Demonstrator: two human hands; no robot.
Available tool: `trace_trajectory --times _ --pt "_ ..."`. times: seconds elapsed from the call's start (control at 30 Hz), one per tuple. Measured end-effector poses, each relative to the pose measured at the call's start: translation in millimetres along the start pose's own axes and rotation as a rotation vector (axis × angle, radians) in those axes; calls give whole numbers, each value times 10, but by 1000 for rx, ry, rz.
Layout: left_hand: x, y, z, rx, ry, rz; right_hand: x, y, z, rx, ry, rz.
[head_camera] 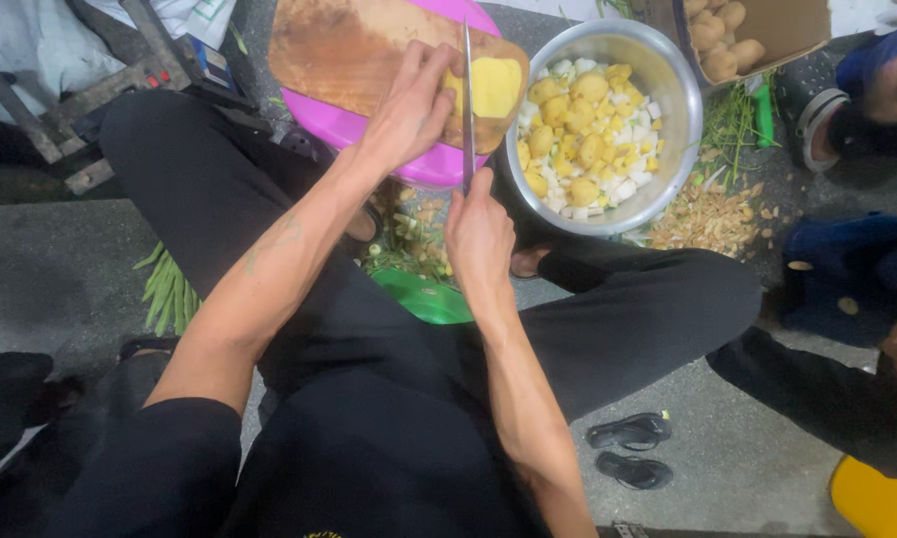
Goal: The person peels a potato using a knife, then slices it into wedges on a wooden cutting board. The wedges are transferred into a metal bowl containing other chopped vegetables.
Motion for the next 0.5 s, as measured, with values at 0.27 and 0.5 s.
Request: trace_trajectory --times 0.27,0.5 --pt "6 0 42 -46 -55 13 -136 -101 38 -44 -12 54" --pt "49 -1 66 -39 -26 -17 21 -53 50 -34 -17 60"
Point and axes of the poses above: each hand's wrist, its own x-axis towards the middle knuckle, its own y-axis out of the palm, z = x × y, the point moved 10 cm from there along x, towards the middle knuckle, and after that the axes turned 13 degrees about -z, right-handed, at the moved point
